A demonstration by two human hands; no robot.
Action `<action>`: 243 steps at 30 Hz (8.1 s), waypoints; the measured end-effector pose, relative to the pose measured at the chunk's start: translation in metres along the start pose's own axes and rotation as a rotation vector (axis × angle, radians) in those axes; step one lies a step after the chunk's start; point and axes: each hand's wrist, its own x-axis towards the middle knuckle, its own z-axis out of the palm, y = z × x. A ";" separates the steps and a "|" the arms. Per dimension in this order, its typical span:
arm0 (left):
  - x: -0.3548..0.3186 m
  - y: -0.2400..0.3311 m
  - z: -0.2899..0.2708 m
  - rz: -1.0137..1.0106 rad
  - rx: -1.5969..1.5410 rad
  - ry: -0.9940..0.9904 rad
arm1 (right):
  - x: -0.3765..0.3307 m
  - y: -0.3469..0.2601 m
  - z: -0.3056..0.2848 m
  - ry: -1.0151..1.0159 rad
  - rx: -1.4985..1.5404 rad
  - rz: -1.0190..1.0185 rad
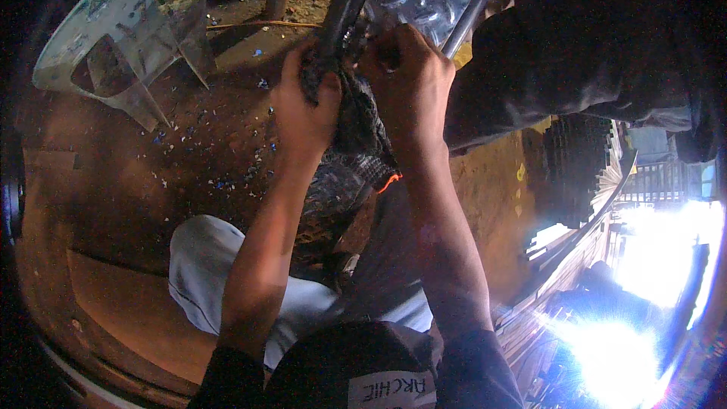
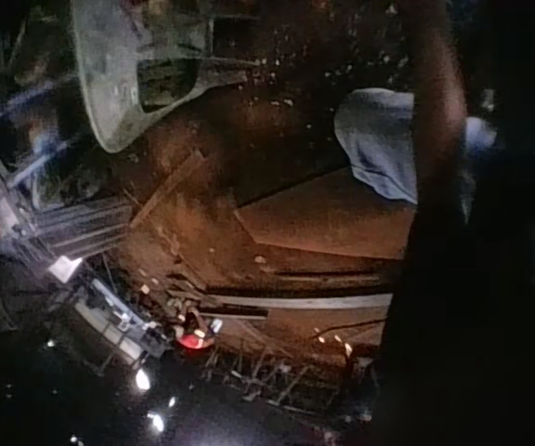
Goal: The person sits on the floor and uses a cloth to wipe and clean a metal frame. They repeatedly rub the surface of the frame with the cloth, focusing on removing debris or residue from the metal.
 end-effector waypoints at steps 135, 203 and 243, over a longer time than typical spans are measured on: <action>0.001 -0.007 0.000 0.039 -0.065 0.021 | 0.033 0.011 -0.021 -0.365 -0.196 -0.251; -0.004 -0.013 0.004 -0.021 0.001 0.010 | -0.015 0.000 0.006 0.160 -0.072 -0.060; -0.003 -0.013 0.001 0.065 -0.035 0.011 | -0.027 0.007 0.020 0.327 0.002 0.026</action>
